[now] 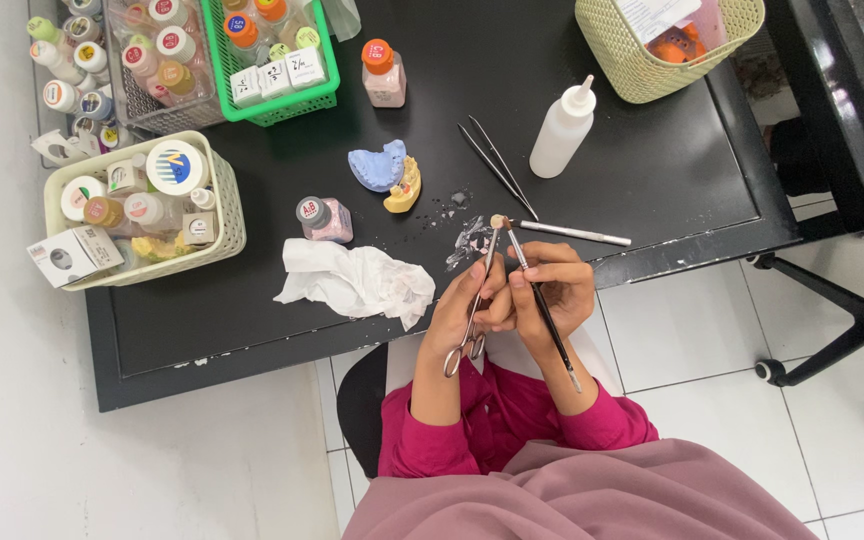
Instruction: The person holds a small dental crown or denture component with forceps in one hand and uses a fine brush to apply and shape pink ceramic paste onto it, dipping the brush and adding material in small amounts. A dental impression and bottles of ceramic materials sit on the workbench nearby.
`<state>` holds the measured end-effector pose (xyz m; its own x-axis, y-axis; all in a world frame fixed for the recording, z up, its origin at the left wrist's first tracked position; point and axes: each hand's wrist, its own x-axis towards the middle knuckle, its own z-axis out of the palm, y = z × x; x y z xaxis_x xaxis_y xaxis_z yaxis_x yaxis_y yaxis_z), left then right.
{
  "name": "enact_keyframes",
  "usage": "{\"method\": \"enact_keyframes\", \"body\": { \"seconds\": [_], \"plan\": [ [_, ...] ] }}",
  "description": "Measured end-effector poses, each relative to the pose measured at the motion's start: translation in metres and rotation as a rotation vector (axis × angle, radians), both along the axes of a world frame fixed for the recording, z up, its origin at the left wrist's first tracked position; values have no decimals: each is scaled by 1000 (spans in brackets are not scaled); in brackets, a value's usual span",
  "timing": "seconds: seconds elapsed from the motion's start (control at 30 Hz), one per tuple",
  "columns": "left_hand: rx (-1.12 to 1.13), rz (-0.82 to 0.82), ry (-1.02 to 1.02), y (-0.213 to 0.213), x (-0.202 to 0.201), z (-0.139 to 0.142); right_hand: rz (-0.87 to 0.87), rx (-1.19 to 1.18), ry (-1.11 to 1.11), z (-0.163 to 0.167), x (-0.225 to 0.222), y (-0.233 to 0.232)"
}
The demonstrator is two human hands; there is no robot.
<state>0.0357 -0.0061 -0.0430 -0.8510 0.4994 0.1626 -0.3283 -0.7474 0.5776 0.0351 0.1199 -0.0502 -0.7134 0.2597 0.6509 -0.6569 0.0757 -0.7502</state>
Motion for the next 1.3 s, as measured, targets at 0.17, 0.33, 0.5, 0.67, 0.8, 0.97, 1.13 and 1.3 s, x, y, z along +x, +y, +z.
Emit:
{"method": "enact_keyframes", "body": {
  "seconds": [0.17,0.33,0.5,0.67,0.8,0.97,1.13,1.3],
  "plan": [
    [15,-13,-5,1,0,0,4,-7,30,-1,1,0],
    [-18,2,-10,0,1,1,7,19,38,0,1,0],
    [28,-38,-10,0,-3,3,39,-152,45,1,-1,-6],
    [62,-34,-39,0,-4,0,-36,-151,-30,5,-1,-8],
    [97,27,-41,-1,-3,-6,-95,-183,21,9,-6,-10],
    [182,103,32,2,-4,-10,-80,-244,-19,13,-6,-11],
    [251,134,52,2,-4,-12,-68,-283,-42,15,-3,-11],
    [332,99,33,2,-6,-15,-15,-373,-53,17,-3,-7]
  ]
}}
